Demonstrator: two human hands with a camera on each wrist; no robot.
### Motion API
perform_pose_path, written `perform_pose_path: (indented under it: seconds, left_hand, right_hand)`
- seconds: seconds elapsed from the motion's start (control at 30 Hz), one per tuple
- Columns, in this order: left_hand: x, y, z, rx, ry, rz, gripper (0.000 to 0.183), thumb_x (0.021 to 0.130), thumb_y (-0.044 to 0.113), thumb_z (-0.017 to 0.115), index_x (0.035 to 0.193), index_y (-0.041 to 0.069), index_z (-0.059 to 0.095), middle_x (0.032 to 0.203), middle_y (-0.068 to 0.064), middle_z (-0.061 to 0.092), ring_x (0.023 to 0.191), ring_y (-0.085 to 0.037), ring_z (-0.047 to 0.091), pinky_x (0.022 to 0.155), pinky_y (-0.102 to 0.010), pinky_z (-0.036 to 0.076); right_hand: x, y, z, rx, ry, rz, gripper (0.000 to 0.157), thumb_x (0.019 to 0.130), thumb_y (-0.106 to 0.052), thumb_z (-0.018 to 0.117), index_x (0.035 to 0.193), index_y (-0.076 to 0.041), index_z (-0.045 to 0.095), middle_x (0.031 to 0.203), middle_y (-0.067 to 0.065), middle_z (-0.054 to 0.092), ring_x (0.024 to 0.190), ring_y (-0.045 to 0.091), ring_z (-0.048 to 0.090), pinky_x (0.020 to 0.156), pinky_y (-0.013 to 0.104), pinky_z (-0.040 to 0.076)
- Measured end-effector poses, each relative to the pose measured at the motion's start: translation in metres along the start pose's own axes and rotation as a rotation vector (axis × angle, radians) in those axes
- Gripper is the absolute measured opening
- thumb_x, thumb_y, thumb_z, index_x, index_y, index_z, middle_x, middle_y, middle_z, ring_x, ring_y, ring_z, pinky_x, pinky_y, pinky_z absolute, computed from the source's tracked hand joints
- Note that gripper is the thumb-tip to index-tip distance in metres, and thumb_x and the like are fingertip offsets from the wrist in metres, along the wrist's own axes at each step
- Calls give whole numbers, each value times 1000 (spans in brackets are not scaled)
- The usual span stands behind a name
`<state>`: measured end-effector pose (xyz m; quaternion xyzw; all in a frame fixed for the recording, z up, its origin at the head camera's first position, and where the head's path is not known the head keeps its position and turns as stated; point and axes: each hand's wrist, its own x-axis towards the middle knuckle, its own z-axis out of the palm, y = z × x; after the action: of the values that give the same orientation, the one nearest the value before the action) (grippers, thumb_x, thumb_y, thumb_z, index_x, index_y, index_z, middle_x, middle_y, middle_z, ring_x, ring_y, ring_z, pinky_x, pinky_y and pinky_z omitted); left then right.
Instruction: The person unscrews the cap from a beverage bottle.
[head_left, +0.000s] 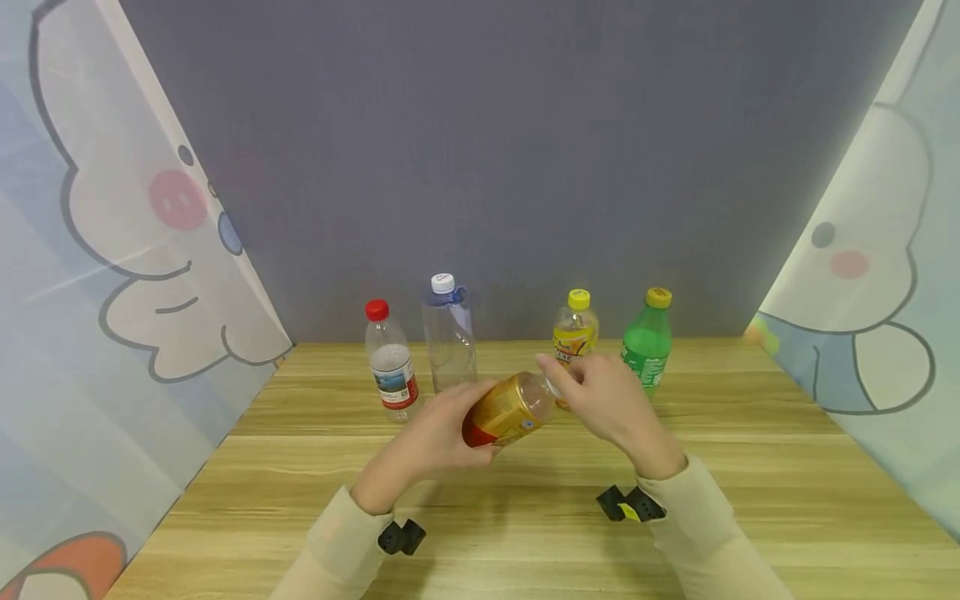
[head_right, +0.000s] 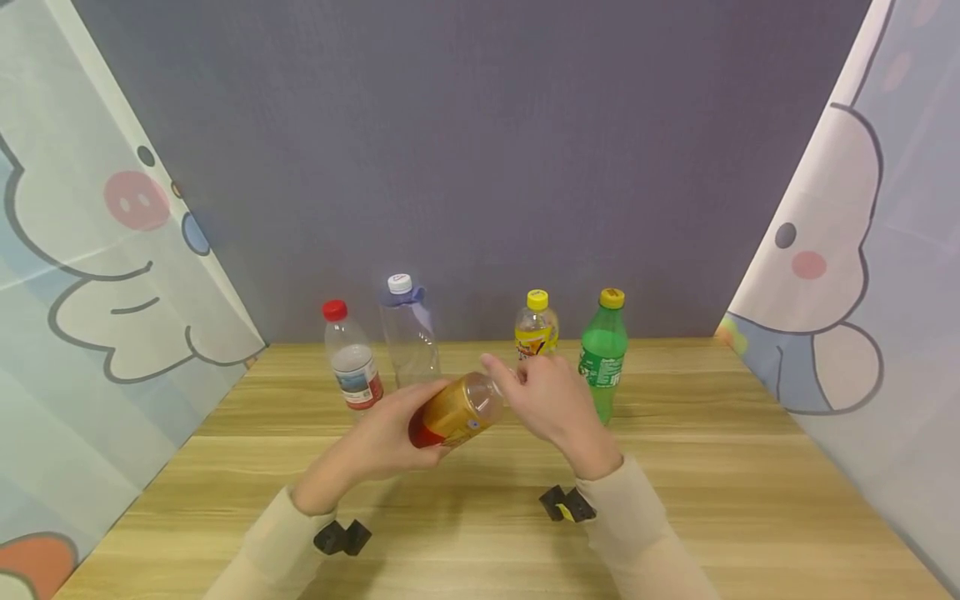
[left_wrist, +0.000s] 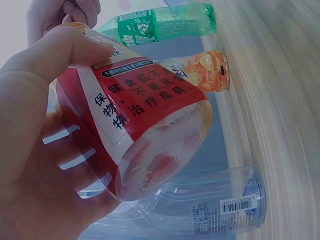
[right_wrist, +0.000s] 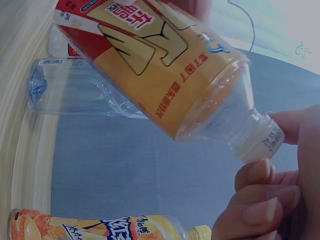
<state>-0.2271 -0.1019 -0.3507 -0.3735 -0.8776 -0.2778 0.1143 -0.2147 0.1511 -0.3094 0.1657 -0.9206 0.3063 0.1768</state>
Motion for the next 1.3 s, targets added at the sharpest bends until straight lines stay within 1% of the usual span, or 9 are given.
perform_pose_path:
  seconds: [0.1,0.23,0.53,0.73,1.0,1.3]
  left_hand:
    - [0,0,0,13,4,-3,75,73,23,86,141,16,57,124,2,66,102,-12,61,84,-34,53]
    - [-1,1,0,22,0,-12,75,73,24,86,142,17,56,124,2,66,101,-12,60,83,-34,53]
    - [-1,0,0,0,-3,-22,76,74,24,86,143,16,55,127,2,65,104,-13,61,86,-35,54]
    - [-1,-1,0,5,2,-18,76,74,24,86,143,18,55,126,3,64,102,-12,61,86,-34,54]
    - [-1,-2,0,11,5,-7,77,73,23,87,143,17,55,126,3,65,100,-11,61,84,-33,54]
    - [-1,-2,-1,15,-5,-16,77,73,24,86,143,18,55,124,3,65,100,-11,61,83,-33,54]
  right_hand:
    - [0,0,0,-6,-20,20,64,104,-57,45,53,-18,40,48,-9,33,45,11,35,47,30,33]
    - [1,0,-1,2,-41,26,64,104,-57,45,54,-18,41,48,-9,33,45,11,34,47,30,33]
    - [2,0,0,34,-49,28,62,104,-55,47,55,-18,41,49,-8,32,45,11,33,47,29,32]
    - [2,-1,0,53,-57,25,60,104,-53,49,56,-17,42,51,-8,33,46,11,33,47,29,32]
    - [2,-1,0,50,-65,12,58,104,-53,50,59,-17,44,52,-8,35,47,10,34,48,29,32]
    - [2,0,1,56,-76,-2,54,103,-52,52,62,-16,49,54,-7,39,48,11,38,48,29,34]
